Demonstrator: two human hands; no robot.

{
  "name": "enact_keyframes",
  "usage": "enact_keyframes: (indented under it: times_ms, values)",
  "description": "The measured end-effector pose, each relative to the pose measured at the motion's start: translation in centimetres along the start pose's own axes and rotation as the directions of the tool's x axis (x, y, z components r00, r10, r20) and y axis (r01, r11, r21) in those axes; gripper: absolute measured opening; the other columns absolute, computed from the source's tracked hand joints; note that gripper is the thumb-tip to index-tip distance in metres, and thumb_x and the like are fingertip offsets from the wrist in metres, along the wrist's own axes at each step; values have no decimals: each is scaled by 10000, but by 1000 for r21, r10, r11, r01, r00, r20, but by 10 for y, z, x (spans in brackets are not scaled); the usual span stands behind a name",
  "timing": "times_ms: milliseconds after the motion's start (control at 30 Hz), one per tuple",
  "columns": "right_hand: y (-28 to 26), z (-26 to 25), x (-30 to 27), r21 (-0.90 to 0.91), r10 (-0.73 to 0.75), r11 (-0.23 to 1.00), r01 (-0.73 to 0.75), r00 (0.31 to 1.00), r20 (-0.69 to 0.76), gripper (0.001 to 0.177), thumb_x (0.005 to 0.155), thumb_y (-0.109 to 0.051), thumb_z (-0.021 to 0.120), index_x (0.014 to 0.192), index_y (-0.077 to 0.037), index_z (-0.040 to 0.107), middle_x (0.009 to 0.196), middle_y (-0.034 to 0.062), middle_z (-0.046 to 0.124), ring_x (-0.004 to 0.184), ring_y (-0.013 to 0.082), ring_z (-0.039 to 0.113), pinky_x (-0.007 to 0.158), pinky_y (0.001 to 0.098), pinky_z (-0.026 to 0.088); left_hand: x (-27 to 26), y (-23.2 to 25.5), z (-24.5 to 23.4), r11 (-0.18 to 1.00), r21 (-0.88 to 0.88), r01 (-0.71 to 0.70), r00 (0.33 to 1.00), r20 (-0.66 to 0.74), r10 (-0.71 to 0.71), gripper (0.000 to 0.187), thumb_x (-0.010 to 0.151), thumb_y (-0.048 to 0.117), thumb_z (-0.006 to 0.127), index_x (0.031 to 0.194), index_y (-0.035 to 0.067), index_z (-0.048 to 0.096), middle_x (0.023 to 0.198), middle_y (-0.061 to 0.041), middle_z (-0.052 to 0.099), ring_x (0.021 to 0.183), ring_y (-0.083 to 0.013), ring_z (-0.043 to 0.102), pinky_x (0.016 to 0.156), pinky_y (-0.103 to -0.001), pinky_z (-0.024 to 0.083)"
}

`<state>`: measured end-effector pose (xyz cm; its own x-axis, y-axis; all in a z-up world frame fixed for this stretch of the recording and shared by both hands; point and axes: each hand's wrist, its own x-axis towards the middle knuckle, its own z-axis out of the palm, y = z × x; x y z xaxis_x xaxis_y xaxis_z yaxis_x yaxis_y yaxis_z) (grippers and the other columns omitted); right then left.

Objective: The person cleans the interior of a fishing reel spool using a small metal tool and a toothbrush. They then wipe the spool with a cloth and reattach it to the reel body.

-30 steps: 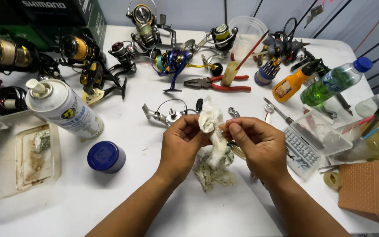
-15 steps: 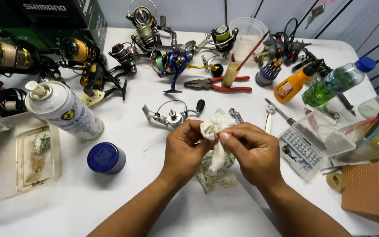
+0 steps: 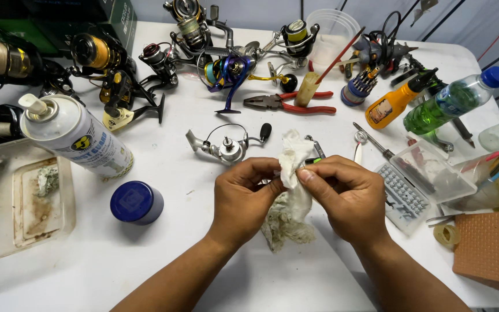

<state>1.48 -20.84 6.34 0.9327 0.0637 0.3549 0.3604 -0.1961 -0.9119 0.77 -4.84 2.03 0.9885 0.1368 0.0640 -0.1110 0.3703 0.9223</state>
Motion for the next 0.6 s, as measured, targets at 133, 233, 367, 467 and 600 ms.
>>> enact_keyframes:
  times_ms: [133, 233, 367, 467, 600]
  values:
    - [6, -2, 1, 15, -15, 1000, 16, 1000, -4, 48, 862, 11, 769, 884, 45, 794, 696, 145, 695, 624, 135, 596, 583, 291, 528, 8, 3, -6, 1000, 17, -22, 999, -42, 23, 177, 877, 24, 783, 1039, -2, 717, 847, -137, 773, 799, -165, 727, 724, -346, 680]
    - [7, -3, 1, 1, -13, 1000, 13, 1000, 3, 49, 867, 11, 766, 880, 52, 788, 710, 150, 708, 621, 144, 615, 585, 292, 534, 10, 2, -8, 997, 28, -70, 996, -48, 71, 151, 888, 43, 783, 1018, 1, 719, 833, -132, 766, 796, -138, 708, 705, -330, 675]
    - [5, -2, 1, -75, -74, 994, 78, 995, 60, 42, 837, 11, 793, 876, 15, 807, 722, 128, 726, 644, 139, 647, 613, 286, 558, 5, 7, -4, 993, 106, -49, 999, 13, 48, 179, 833, 35, 827, 1000, 32, 763, 820, -120, 778, 789, -120, 708, 682, -297, 674]
    - [-1, 1, 2, -93, -82, 992, 89, 993, 79, 46, 825, 10, 796, 867, 5, 812, 716, 127, 731, 636, 143, 653, 606, 293, 565, 6, 6, -7, 983, 169, -70, 997, 33, 65, 144, 858, 32, 801, 993, 39, 751, 804, -113, 762, 787, -122, 698, 665, -296, 668]
    - [-4, 2, 2, -101, -80, 991, 87, 994, 74, 37, 831, 3, 795, 865, 5, 809, 714, 125, 728, 640, 133, 651, 610, 291, 568, 6, 3, -7, 988, 143, -60, 998, 10, 59, 115, 908, 56, 757, 1018, 32, 731, 846, -103, 752, 829, -116, 661, 692, -284, 646]
